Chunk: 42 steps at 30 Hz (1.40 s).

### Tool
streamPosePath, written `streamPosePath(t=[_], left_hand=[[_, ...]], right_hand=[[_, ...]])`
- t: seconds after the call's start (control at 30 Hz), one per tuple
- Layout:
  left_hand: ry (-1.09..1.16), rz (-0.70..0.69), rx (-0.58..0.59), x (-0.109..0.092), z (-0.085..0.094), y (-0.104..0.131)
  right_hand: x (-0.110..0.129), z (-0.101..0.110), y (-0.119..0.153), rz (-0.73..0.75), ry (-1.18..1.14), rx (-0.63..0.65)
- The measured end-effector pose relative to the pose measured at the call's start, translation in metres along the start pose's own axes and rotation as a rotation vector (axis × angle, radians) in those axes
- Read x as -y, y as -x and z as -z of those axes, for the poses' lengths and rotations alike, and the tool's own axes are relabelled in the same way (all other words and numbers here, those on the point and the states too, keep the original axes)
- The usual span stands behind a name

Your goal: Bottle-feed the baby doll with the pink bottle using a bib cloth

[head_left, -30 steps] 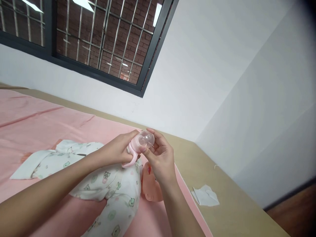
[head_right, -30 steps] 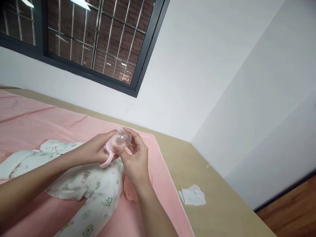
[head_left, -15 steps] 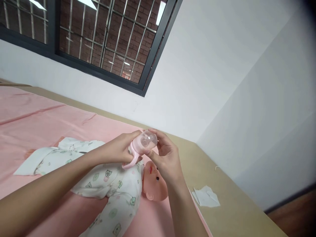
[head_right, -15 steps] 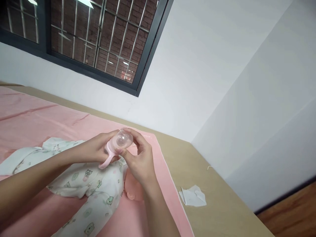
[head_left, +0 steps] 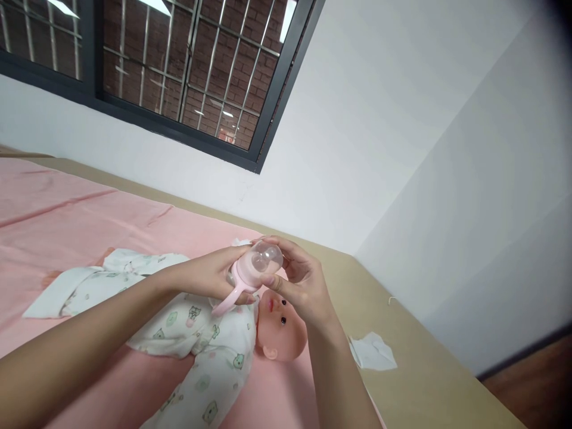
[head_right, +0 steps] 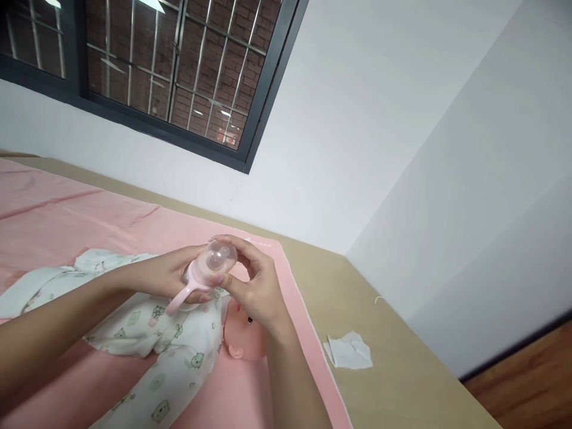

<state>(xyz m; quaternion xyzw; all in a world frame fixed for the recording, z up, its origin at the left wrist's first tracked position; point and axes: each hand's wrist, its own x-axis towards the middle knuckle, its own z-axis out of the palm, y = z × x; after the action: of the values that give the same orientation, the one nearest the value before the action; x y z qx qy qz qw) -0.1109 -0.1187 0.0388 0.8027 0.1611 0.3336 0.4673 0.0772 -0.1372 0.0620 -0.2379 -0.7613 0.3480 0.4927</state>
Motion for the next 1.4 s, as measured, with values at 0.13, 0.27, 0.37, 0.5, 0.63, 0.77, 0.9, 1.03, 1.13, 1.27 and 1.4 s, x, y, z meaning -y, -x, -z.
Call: streamPosePath(t=[0.13,0.27,0.37,0.5,0.63,0.77,0.9,1.03,1.13,1.27,1.4], left_hand=[[0.043,-0.038,0.044,0.004,0.0,-0.002],[0.055,-0.044,0.077,0.007,0.002,-0.003],[0.056,-0.058,0.107,0.005,0.002,-0.003],[0.075,-0.054,0.093,0.003,0.002,-0.003],[0.108,-0.041,0.105,0.008,0.002,-0.003],[0.124,0.001,0.1,0.012,0.004,-0.003],[0.11,0.021,0.093,0.012,0.005,-0.004],[0.097,0.032,0.095,0.015,0.006,-0.004],[0.12,0.035,0.108,0.017,0.007,-0.004],[0.124,0.018,0.123,0.016,0.007,-0.004],[0.092,-0.011,0.124,0.011,0.005,-0.005]], right_hand=[[0.002,0.001,0.0,-0.03,0.007,0.0],[0.002,0.002,0.0,-0.031,-0.006,0.015],[0.0,0.003,0.0,-0.018,-0.024,0.035],[-0.003,0.004,0.0,-0.025,-0.021,0.027],[-0.003,0.004,0.0,-0.052,-0.007,0.025],[-0.002,0.003,0.001,-0.071,0.01,0.018],[-0.002,0.001,0.001,-0.071,0.008,0.004],[-0.005,0.001,0.001,-0.089,0.006,-0.005],[-0.008,0.002,0.001,-0.089,-0.008,0.0],[-0.011,0.003,0.0,-0.086,-0.022,0.003],[-0.011,0.003,0.0,-0.103,-0.013,-0.009]])
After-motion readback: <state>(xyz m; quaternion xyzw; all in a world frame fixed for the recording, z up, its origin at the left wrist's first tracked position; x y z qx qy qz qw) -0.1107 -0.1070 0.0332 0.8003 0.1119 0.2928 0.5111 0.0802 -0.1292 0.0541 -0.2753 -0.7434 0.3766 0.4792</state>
